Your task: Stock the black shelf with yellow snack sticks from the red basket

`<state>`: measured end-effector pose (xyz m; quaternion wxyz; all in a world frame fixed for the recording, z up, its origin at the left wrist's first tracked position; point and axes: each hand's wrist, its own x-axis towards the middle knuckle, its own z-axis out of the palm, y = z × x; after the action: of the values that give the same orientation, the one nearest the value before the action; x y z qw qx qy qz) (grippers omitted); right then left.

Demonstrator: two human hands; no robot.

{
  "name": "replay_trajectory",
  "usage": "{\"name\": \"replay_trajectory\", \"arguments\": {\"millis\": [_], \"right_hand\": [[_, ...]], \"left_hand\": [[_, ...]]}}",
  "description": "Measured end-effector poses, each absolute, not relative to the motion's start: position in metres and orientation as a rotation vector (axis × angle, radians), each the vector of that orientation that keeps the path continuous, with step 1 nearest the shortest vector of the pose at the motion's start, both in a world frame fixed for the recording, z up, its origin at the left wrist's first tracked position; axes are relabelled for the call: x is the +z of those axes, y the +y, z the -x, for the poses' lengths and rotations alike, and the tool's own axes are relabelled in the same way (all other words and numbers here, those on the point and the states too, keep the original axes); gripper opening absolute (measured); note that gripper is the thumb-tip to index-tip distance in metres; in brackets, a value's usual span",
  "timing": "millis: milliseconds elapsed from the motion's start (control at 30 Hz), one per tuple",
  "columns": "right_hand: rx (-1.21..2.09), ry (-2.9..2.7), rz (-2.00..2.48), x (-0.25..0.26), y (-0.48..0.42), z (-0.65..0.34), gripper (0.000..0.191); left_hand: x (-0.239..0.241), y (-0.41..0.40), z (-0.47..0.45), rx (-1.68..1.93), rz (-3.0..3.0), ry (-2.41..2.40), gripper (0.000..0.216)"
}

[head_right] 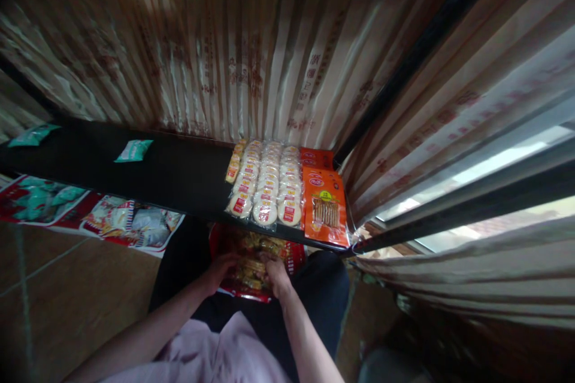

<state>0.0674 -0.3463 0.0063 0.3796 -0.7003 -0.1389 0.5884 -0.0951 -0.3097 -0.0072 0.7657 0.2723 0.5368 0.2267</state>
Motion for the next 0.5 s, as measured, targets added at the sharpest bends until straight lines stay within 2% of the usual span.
{"name": "replay_trajectory", "arguments": {"millis": [100,167,300,400,500], "right_hand": [[1.512,-0.297,1.759,0.010,-0.347,-0.070,0.012],[1.520,-0.247,1.754,0.012,-0.348,-0.069,0.008],[1.508,-0.157,1.774,0.008,-0.350,-0.067,0.011],[1.502,-0.098,1.752,0.006,-0.351,-0.066,0.018],[1.497,-0.013,1.676,0.007,-0.351,-0.066,0.024]], "left_hand": [[-0.002,-0.314,0.092,0.518,-0.620,1.211,0.015],[0.003,-0.316,0.090,0.545,-0.645,1.205,0.026],[0.005,-0.319,0.086,0.474,-0.803,1.152,0.037],[-0.001,-0.323,0.082,0.443,-0.909,1.172,0.036],[-0.008,-0.326,0.078,0.468,-0.905,1.187,0.022]]}}
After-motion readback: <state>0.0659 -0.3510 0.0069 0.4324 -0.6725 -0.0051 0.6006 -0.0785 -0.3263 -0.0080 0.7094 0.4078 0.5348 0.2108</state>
